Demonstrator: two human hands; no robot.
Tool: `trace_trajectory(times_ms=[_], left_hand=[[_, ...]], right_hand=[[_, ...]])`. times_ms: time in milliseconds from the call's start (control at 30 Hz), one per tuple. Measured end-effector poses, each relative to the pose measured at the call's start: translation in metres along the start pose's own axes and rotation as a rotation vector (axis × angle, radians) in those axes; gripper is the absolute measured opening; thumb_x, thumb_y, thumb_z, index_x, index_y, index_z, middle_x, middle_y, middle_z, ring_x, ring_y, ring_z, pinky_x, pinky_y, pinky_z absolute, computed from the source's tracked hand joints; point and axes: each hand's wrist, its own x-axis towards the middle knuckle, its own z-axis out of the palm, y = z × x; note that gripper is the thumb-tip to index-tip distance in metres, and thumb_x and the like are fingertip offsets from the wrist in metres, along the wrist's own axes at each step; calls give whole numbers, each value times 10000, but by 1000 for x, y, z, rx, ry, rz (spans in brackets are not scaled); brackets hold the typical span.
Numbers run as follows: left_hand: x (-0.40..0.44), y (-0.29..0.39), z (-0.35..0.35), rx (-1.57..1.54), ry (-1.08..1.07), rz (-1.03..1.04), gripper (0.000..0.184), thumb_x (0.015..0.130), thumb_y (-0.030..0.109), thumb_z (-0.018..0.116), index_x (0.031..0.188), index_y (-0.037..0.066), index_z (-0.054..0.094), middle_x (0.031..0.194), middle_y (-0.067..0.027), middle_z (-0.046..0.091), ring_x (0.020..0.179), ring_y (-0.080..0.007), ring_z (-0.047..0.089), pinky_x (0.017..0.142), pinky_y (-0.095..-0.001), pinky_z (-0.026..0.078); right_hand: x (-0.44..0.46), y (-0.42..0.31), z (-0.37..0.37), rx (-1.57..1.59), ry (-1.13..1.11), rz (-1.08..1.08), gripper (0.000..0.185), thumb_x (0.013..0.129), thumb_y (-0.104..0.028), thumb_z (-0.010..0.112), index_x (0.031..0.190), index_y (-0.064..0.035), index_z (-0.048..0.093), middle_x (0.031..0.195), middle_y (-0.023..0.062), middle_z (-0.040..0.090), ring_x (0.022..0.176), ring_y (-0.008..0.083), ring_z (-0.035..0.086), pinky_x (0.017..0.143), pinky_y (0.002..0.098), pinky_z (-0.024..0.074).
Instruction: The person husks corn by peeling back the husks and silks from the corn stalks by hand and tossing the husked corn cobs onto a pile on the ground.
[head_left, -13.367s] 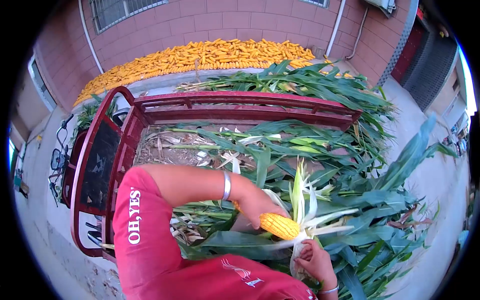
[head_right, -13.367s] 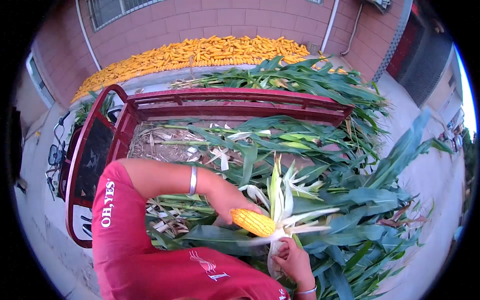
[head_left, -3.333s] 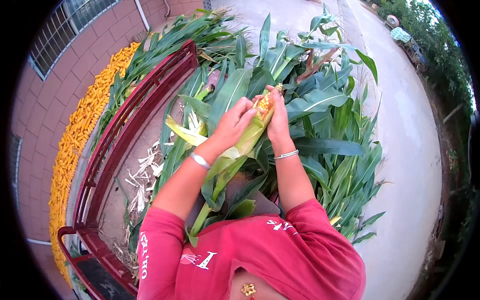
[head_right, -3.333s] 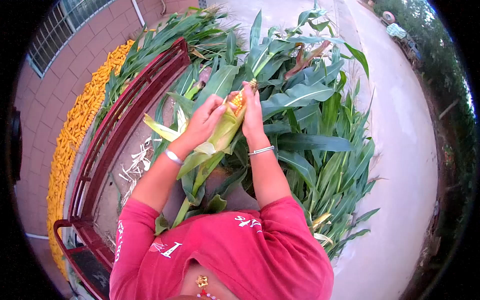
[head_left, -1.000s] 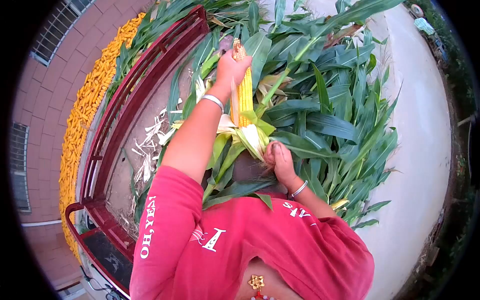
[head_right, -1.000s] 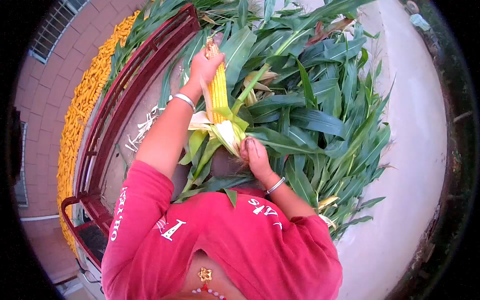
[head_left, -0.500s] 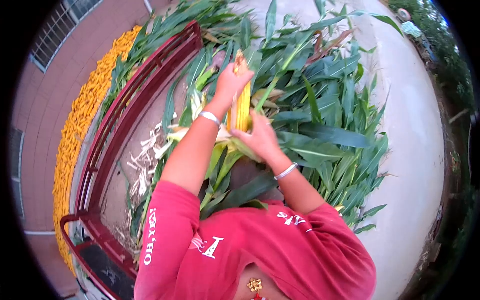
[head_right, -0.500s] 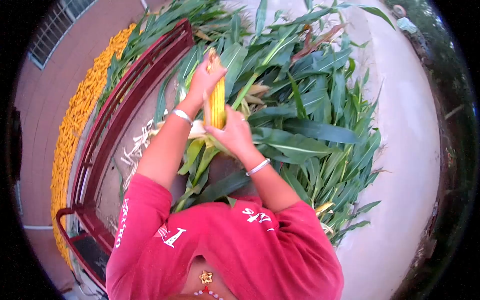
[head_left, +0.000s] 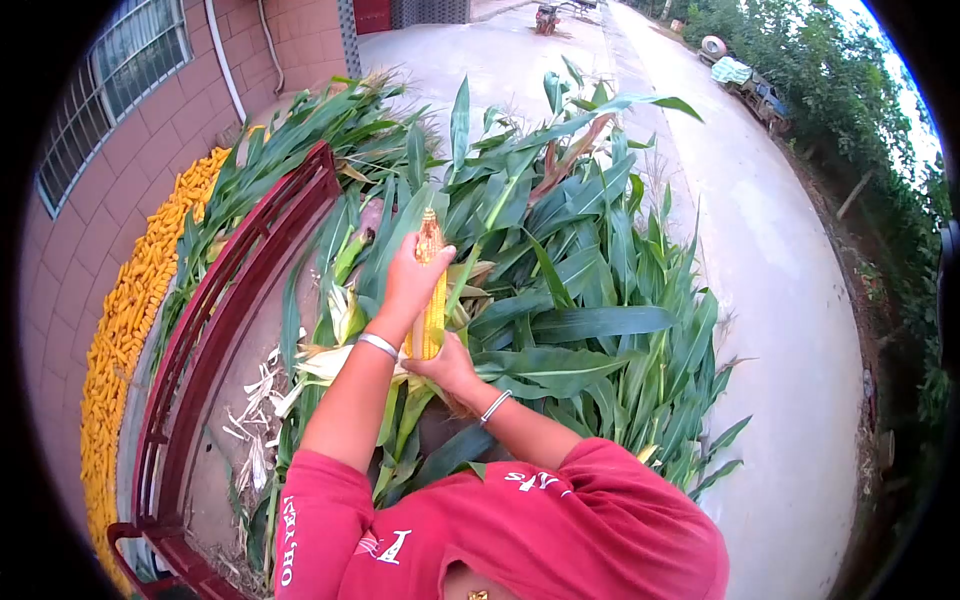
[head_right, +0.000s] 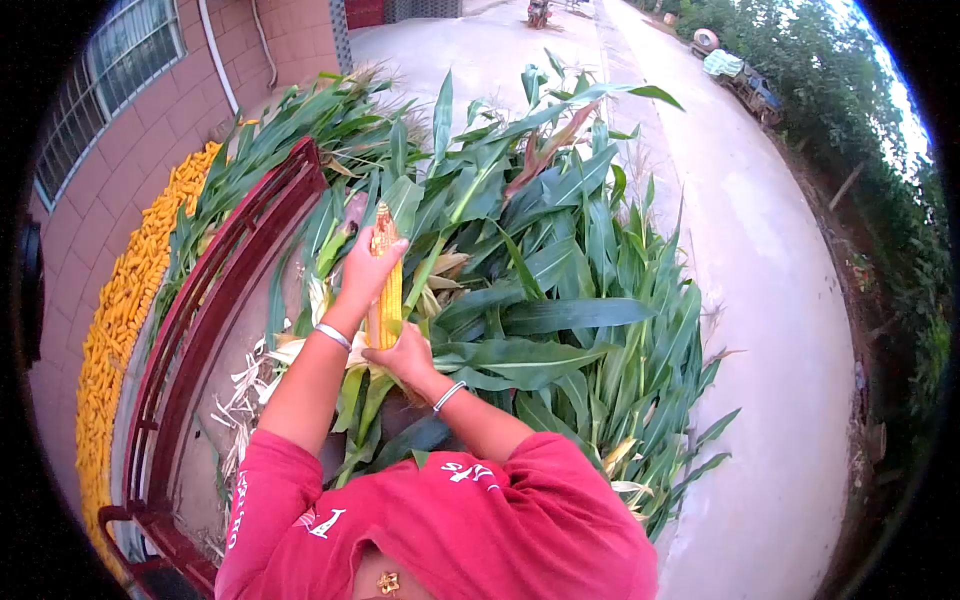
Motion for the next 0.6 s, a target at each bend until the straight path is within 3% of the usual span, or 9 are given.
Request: trace_trajectory(times_ms=[167, 233, 300, 400, 433, 500, 600], left_hand=[[4, -12, 6, 106, 17, -48, 514, 758, 366, 743, 1067, -2, 561, 896, -169, 667, 791, -281, 647, 724, -375, 493], [27, -48, 11, -6, -49, -164, 488, 748, 379, 741, 1016, -8, 612, 885, -159, 671, 789, -275, 647, 717, -370, 494], [43, -59, 7, 66, -165, -281, 468, 740, 403, 738, 952, -6, 656, 861, -149, 674, 771, -258, 650, 708, -371, 495], [57, -96, 12, -26, -211, -382, 524, 738, 458, 712, 964, -12, 668, 864, -132, 677, 743, -240, 643, 700, -375, 495], [59, -97, 10, -101, -276, -512, 533, 728, 455, 705, 980, -13, 666, 878, -138, 677, 747, -247, 642, 695, -363, 495], [65, -103, 16, -69, -288, -559, 395, 784, 416, 654, 848, 28, 617, 753, -105, 640, 614, -223, 615, 619, -358, 503], [71, -111, 18, -58, -361, -622, 391, 798, 403, 633, 888, 24, 599, 733, -98, 626, 625, -225, 617, 632, -353, 512]], right_hand=[[-1, -6, 7, -70, 109, 66, 611, 592, -409, 821, 1060, -68, 626, 1024, 202, 618, 967, 364, 592, 856, 439, 466], [2, -5, 8, -120, 162, 21, 622, 588, -410, 822, 1045, -39, 620, 1031, 216, 601, 953, 375, 592, 847, 445, 469], [9, 14, 21, -133, 124, 111, 641, 584, -408, 823, 1041, -12, 612, 1004, 224, 597, 945, 383, 591, 833, 453, 470], [9, 7, 21, -53, 141, 115, 576, 591, -391, 816, 971, 1, 633, 941, 225, 602, 925, 387, 587, 817, 459, 471], [9, 7, 23, -40, 118, 148, 544, 593, -377, 812, 946, 0, 641, 926, 223, 605, 919, 382, 585, 812, 458, 471], [3, -5, 22, -125, 259, -80, 491, 594, -342, 801, 920, -6, 653, 907, 206, 612, 914, 368, 582, 807, 454, 473], [3, 0, 23, -117, 273, -105, 463, 596, -323, 789, 915, -17, 653, 890, 185, 620, 910, 355, 580, 808, 449, 473]])
